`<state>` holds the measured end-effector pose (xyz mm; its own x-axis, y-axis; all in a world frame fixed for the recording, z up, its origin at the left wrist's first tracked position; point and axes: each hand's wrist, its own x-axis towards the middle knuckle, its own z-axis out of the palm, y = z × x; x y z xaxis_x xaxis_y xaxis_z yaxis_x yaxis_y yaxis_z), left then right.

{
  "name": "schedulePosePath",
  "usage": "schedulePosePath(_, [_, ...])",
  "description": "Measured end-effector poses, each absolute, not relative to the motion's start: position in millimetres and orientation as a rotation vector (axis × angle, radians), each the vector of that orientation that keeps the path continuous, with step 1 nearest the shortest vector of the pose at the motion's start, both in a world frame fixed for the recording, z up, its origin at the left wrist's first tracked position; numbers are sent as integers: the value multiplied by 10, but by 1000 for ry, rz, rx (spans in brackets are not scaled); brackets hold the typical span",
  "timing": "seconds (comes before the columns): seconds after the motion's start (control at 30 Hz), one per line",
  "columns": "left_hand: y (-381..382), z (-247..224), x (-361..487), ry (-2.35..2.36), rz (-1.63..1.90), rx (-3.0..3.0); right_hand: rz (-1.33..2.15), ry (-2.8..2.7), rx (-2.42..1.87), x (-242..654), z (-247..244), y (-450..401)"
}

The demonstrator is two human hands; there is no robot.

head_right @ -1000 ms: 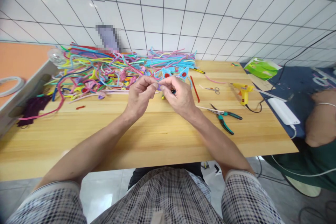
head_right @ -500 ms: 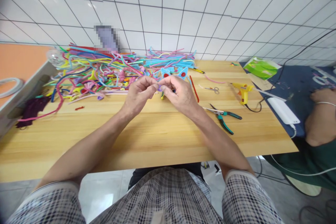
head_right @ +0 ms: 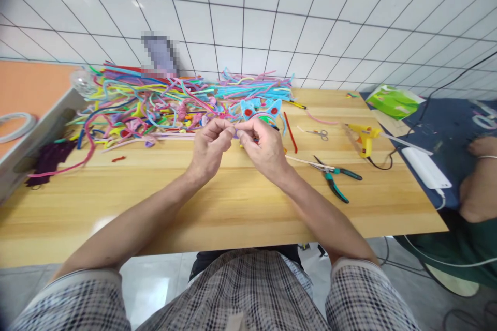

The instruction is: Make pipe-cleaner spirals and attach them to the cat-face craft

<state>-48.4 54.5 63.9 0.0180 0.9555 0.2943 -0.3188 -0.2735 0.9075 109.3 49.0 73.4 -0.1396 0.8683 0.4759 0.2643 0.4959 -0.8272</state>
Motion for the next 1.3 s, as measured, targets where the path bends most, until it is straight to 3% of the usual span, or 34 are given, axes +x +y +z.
schedulePosePath(0.53, [612,573,-557,735,1262,923,813,-1625,-1040,1197,739,539])
schedulePosePath(1.3, [746,768,-775,888,1096,1366,634,-1863,-1033,1220,905,615])
